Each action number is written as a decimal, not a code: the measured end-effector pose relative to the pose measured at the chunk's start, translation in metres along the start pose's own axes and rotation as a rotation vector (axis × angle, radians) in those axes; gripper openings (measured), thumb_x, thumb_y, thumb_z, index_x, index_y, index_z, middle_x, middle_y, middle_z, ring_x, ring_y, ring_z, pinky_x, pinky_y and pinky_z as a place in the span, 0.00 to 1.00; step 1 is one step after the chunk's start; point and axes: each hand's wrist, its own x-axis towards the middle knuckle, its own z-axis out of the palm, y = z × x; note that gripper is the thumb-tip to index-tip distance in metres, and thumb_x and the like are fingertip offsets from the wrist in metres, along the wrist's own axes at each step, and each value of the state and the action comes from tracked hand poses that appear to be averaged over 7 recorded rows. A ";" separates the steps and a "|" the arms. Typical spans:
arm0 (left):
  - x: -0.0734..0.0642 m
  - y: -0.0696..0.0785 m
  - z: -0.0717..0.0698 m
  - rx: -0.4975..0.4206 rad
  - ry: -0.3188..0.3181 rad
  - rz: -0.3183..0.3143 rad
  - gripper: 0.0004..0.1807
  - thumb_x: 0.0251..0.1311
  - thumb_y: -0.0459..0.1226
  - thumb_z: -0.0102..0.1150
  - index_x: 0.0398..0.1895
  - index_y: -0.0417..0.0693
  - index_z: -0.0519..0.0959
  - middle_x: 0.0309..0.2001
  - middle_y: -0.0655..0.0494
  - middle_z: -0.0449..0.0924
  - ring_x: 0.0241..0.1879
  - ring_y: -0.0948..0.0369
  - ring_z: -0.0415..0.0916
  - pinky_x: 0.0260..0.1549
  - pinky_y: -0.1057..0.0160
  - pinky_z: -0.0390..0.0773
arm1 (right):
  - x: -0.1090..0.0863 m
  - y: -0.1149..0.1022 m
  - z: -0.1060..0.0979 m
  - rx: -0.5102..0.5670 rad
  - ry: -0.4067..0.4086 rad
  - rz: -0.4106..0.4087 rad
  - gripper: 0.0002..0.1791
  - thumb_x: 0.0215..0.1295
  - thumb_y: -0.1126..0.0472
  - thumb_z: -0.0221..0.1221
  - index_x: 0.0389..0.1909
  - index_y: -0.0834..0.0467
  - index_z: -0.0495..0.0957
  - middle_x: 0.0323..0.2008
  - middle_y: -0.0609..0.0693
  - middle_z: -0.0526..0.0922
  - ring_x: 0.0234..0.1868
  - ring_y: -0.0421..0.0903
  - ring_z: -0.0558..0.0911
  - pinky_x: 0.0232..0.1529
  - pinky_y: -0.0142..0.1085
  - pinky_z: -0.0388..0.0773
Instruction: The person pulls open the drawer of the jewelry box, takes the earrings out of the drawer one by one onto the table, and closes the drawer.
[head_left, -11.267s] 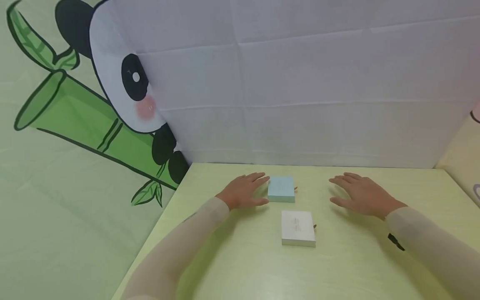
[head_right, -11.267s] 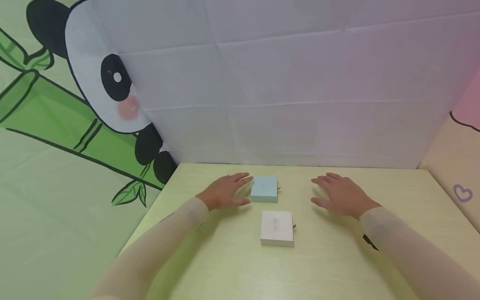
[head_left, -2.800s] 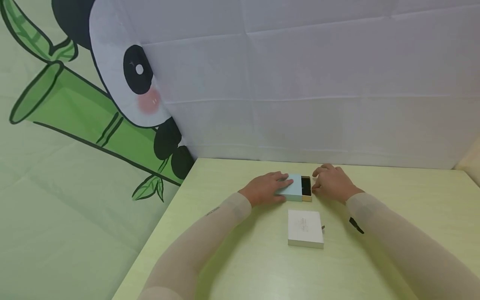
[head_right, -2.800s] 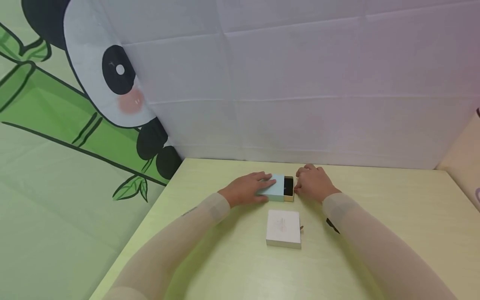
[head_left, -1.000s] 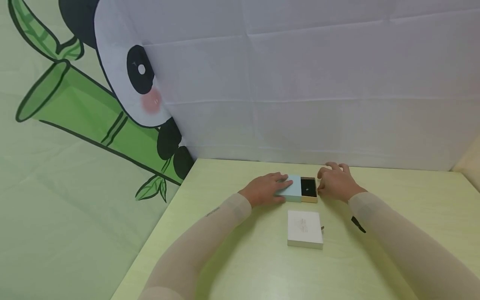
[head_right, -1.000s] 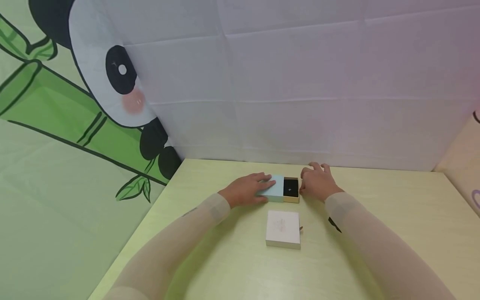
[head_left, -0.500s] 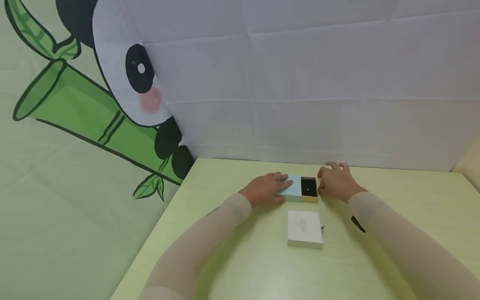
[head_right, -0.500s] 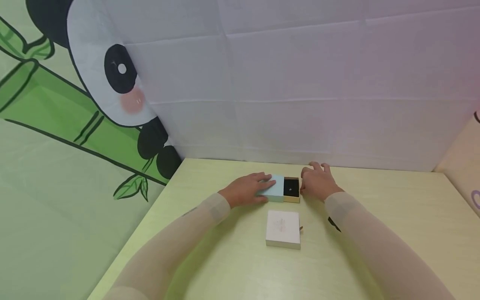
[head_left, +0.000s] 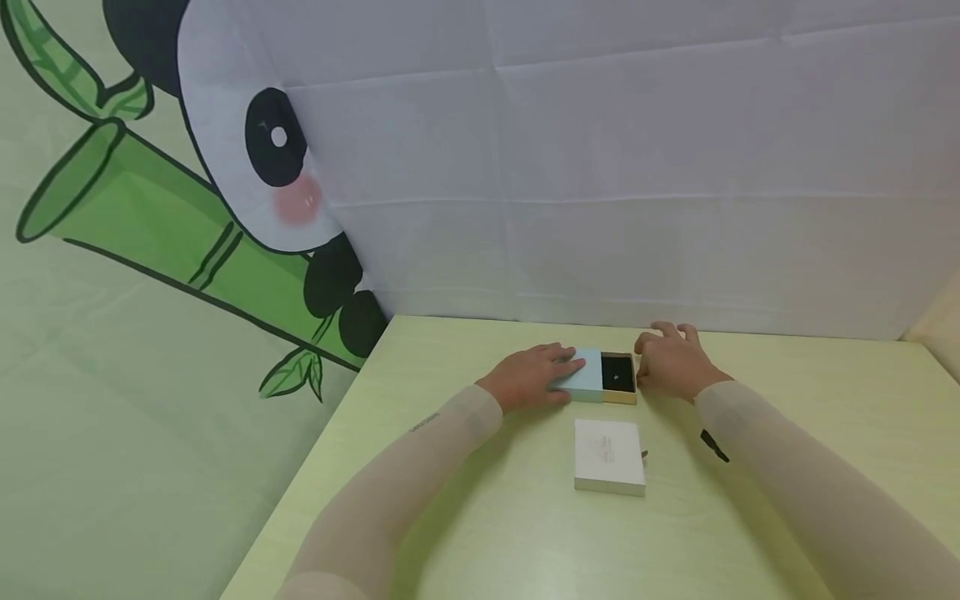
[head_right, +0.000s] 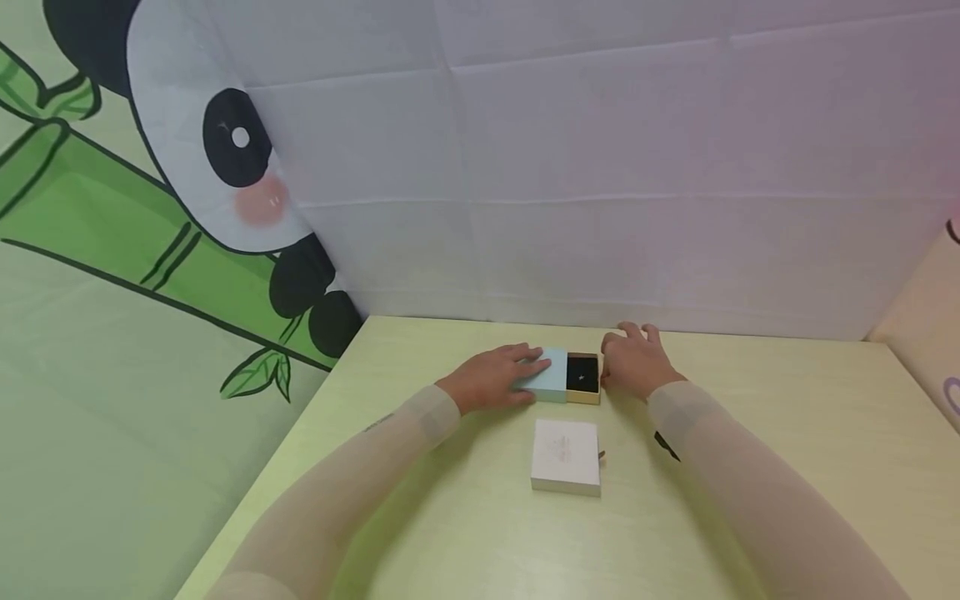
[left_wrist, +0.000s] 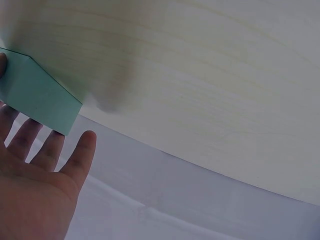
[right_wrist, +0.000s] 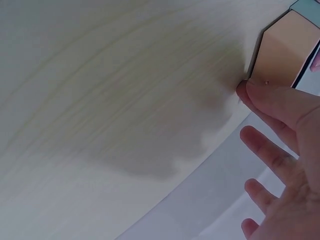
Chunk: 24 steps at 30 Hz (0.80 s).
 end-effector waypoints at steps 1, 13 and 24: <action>0.001 0.000 0.000 0.000 -0.001 0.000 0.40 0.90 0.58 0.63 0.97 0.65 0.65 0.95 0.57 0.66 0.95 0.53 0.64 0.92 0.54 0.71 | 0.001 0.000 -0.001 0.000 -0.003 0.000 0.08 0.69 0.61 0.82 0.28 0.48 0.99 0.62 0.57 0.93 0.83 0.77 0.71 0.79 0.85 0.62; 0.007 -0.001 0.000 -0.008 -0.017 -0.027 0.40 0.91 0.57 0.61 0.98 0.65 0.63 0.96 0.58 0.64 0.96 0.54 0.61 0.94 0.55 0.68 | 0.012 0.013 0.004 -0.023 -0.035 0.006 0.10 0.72 0.61 0.78 0.30 0.46 1.00 0.65 0.58 0.93 0.86 0.77 0.69 0.82 0.84 0.60; 0.008 0.000 -0.002 -0.022 -0.020 -0.032 0.39 0.91 0.57 0.61 0.97 0.65 0.63 0.96 0.59 0.64 0.96 0.54 0.61 0.94 0.54 0.68 | 0.010 0.008 -0.004 0.004 -0.055 0.026 0.08 0.72 0.60 0.80 0.31 0.49 1.00 0.65 0.58 0.92 0.87 0.78 0.68 0.83 0.85 0.58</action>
